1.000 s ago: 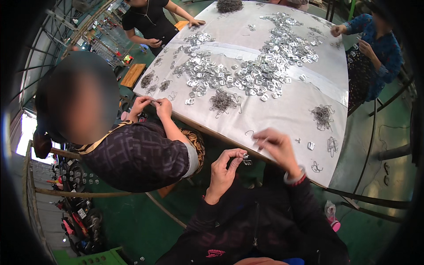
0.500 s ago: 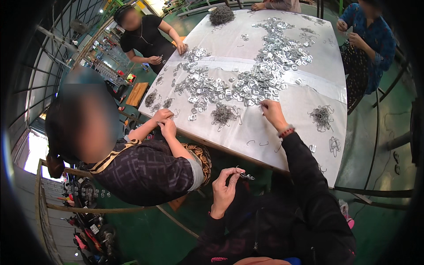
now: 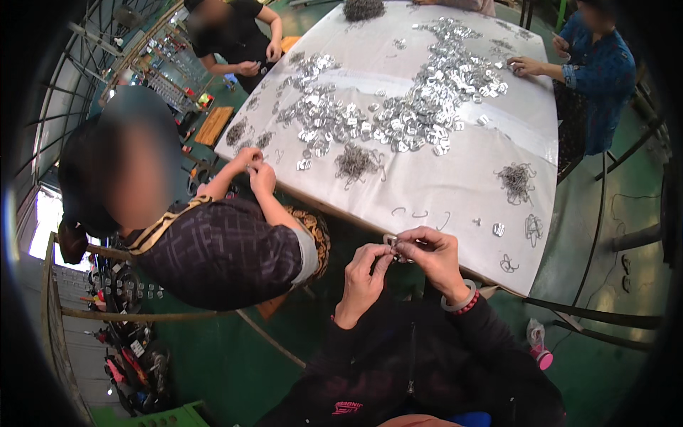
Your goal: The person assembles keychains by hand at a large table in a workshop. They pick up small metal parts and wire loops, connect them together, and place the finished keychains on a hanging rack. Other workers are also assembling keychains at the same table.
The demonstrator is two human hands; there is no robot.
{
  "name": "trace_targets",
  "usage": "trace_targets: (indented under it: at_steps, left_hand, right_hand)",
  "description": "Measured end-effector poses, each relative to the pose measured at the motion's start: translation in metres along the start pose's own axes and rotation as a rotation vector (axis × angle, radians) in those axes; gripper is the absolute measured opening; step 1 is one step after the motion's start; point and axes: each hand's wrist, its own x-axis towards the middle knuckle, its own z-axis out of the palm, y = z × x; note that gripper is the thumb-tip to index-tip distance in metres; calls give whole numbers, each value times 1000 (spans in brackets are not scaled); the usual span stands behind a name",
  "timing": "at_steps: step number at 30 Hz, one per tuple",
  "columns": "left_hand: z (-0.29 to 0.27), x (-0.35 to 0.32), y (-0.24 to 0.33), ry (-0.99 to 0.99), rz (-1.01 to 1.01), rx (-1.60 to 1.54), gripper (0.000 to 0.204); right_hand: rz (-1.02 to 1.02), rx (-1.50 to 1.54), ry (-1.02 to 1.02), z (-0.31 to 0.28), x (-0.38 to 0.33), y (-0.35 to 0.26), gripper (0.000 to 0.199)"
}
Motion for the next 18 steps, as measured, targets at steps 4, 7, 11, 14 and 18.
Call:
trace_targets:
  at_steps: [4, 7, 11, 14, 18]
  left_hand:
    - [3, -11, -4, 5, 5, 34, 9]
    - [7, -19, -12, 18, -78, -170, 12]
    - [8, 8, -48, 264, -290, -284, 21]
    - [22, 71, -97, 203, -231, 107, 19]
    - [60, 138, -140, -76, -280, 594, 29]
  right_hand:
    - [14, 90, 25, -2, -1, 8, 14]
    - [26, 124, -2, -1, -7, 12, 13]
    - [-26, 75, -41, -3, -13, 13, 13]
    - [-39, 38, -60, -1, -16, 13, 12]
    - [-29, 40, -68, 1, -20, 10, 12]
